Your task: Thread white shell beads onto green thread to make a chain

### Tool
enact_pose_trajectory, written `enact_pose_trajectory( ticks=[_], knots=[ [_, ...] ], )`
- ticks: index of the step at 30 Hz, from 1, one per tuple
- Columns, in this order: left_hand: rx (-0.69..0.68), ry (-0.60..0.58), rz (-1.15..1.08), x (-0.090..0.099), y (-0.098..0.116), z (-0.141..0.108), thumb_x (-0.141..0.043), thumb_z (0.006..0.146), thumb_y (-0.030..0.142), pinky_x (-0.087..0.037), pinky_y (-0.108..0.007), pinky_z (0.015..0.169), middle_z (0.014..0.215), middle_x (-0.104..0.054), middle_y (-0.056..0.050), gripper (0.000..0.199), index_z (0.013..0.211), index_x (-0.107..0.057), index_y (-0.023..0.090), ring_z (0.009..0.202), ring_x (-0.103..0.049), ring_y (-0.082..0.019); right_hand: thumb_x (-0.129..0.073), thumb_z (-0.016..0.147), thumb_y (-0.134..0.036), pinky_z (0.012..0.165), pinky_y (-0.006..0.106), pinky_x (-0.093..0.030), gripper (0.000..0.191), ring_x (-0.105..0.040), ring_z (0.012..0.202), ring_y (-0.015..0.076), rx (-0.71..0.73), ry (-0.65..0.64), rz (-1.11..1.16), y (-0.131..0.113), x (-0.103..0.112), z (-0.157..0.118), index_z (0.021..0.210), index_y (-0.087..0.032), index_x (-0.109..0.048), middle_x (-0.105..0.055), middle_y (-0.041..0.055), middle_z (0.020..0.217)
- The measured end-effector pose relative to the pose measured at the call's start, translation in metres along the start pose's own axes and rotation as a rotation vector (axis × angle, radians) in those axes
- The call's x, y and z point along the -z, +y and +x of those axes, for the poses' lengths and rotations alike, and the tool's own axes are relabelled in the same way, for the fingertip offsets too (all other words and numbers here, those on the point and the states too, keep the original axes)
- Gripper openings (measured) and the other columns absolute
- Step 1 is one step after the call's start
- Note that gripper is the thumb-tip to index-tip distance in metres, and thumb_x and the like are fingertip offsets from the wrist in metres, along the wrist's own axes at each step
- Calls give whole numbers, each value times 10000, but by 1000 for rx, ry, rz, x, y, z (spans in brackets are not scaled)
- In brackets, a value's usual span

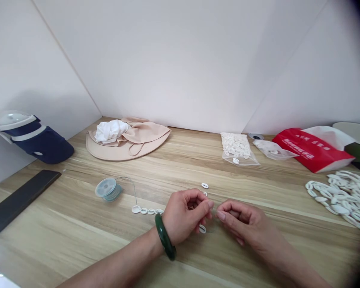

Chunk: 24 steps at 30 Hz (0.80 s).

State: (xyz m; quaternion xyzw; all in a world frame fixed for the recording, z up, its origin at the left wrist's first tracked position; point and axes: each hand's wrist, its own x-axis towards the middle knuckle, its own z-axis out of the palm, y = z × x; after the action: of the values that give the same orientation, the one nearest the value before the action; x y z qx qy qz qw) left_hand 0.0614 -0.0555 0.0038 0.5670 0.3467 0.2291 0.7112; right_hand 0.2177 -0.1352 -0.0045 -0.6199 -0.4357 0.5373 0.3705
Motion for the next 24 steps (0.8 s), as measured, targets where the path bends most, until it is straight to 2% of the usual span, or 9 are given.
enact_pose_trajectory(
  ticks=[4, 7, 10, 13, 16, 19, 21, 24],
  knots=[
    [-10, 30, 43, 0, -1, -2, -596, 780, 366, -326, -129, 337, 580, -569, 5, 247, 691, -565, 138, 435, -435, -50, -599, 761, -475, 432, 204, -208, 303, -297, 457, 65, -27, 106, -13, -1, -2, -1, 848, -185, -612, -421, -67, 528],
    [9, 36, 12, -2, 0, -2, -616, 768, 347, -292, -119, 339, 555, -573, 5, 248, 658, -561, 132, 419, -414, -36, -630, 733, -452, 470, 210, -279, 277, -365, 516, 90, 26, 176, -68, -2, -3, -3, 791, -182, -628, -469, -43, 552],
    [43, 66, -67, -1, -1, 0, -639, 754, 352, -271, -115, 336, 542, -583, 2, 261, 649, -562, 126, 397, -392, -26, -614, 749, -460, 493, 215, -321, 280, -409, 547, 104, 58, 217, -96, 0, -3, -4, 756, -180, -628, -524, -20, 590],
    [74, 106, -192, 2, -1, 2, -643, 756, 374, -259, -113, 319, 570, -595, -1, 274, 692, -599, 111, 368, -331, -8, -598, 762, -476, 460, 204, -307, 288, -396, 505, 92, 75, 296, -91, 2, -4, -3, 768, -189, -623, -499, -35, 563],
    [89, 71, -346, 3, 0, 2, -605, 790, 386, -362, -126, 346, 643, -612, -32, 303, 774, -646, 86, 410, -393, -26, -607, 758, -463, 426, 202, -304, 269, -376, 454, 82, 116, 373, -106, 0, -5, -4, 768, -194, -622, -487, -47, 547],
    [115, 15, -463, 2, 2, 1, -579, 819, 322, -528, -215, 517, 773, -656, -103, 289, 884, -661, 53, 558, -552, -87, -611, 768, -415, 443, 202, -358, 215, -434, 475, 91, 204, 434, -138, -3, -8, -5, 750, -201, -622, -529, -33, 592],
    [142, 4, -495, 1, 1, 0, -581, 821, 261, -557, -259, 629, 826, -673, -128, 259, 935, -659, 42, 626, -611, -112, -608, 783, -369, 484, 199, -403, 165, -508, 556, 108, 290, 446, -164, -5, -8, -5, 742, -209, -611, -565, -14, 674],
    [179, 16, -498, 1, -1, 0, -597, 815, 213, -557, -262, 688, 843, -689, -134, 230, 959, -659, 44, 670, -653, -129, -600, 801, -310, 570, 198, -457, 118, -565, 718, 133, 410, 456, -185, -5, -8, -4, 729, -217, -588, -574, 11, 822]
  ],
)
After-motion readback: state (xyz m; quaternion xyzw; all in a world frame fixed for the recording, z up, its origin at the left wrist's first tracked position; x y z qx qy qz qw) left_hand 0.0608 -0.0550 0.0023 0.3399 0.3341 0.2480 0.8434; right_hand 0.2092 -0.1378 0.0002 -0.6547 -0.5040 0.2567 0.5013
